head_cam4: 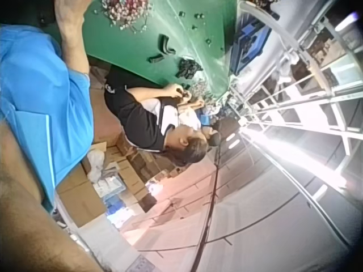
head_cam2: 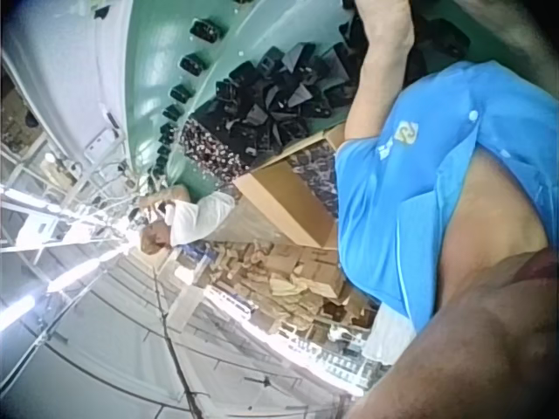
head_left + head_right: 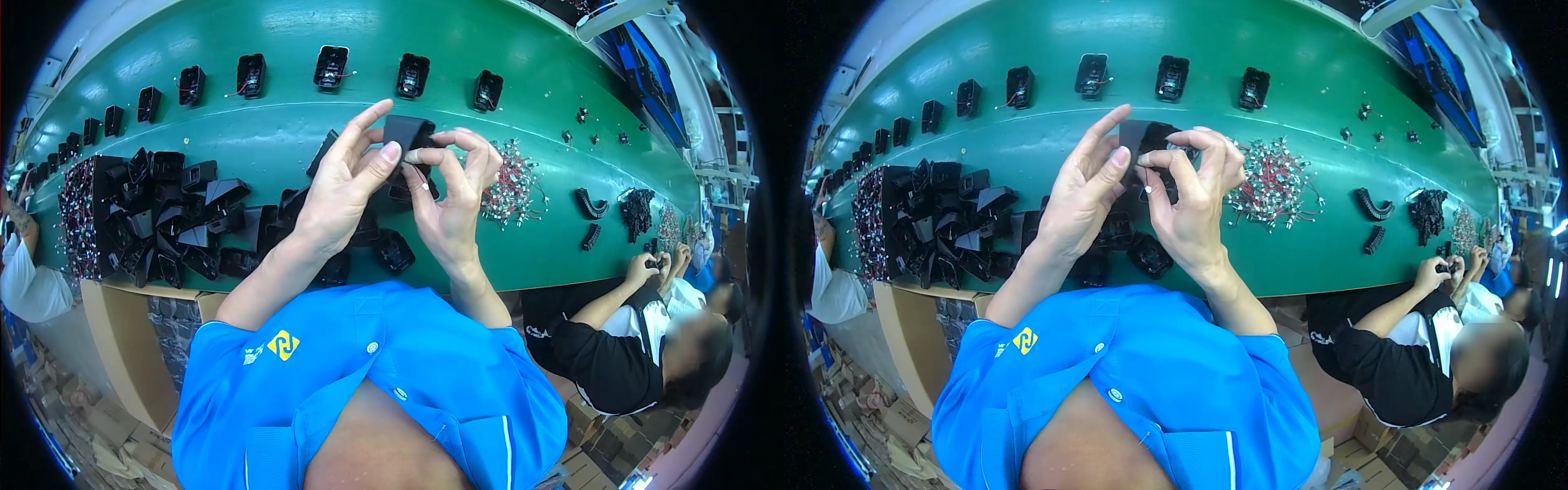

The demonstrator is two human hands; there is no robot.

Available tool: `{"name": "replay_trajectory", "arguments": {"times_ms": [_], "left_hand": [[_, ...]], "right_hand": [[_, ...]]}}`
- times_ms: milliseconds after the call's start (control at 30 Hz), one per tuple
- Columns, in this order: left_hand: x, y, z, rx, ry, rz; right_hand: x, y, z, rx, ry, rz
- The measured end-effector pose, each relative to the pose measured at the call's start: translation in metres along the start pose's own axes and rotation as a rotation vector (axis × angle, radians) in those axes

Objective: The person is assembling plastic housing components and packing them into a large shipping box with protective material.

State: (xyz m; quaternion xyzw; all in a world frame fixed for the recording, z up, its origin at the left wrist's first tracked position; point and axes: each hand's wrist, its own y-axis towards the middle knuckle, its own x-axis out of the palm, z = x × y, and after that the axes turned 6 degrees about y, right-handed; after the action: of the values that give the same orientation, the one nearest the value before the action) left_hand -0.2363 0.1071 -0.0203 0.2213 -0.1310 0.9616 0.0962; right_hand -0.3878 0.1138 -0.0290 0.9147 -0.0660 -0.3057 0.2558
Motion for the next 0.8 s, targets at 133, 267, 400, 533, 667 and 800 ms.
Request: {"name": "replay_trajectory", "arguments": {"times_ms": [133,267,400,533,667,800], "left_hand": [[0.007,0.001,-0.005,0.258,0.192,-0.025],[0.007,0.001,0.003,0.399,0.358,-0.135],[0.003,0.000,0.003,0.358,0.311,-0.185],[0.003,-0.002,0.003,0.237,0.194,-0.162],[0.009,0.002,0.001,0.127,0.141,-0.061],[0.018,0.007,-0.003,0.151,0.115,-0.027]], "right_hand": [[0.003,0.003,0.011,-0.103,0.058,0.093],[-0.005,0.001,0.018,-0.188,0.059,0.140],[0.001,-0.008,0.027,-0.219,0.121,0.195],[0.003,-0.009,0.028,-0.209,0.168,0.193],[-0.001,-0.006,0.017,-0.155,0.152,0.044],[-0.007,0.010,0.036,-0.291,-0.025,0.051]]}}
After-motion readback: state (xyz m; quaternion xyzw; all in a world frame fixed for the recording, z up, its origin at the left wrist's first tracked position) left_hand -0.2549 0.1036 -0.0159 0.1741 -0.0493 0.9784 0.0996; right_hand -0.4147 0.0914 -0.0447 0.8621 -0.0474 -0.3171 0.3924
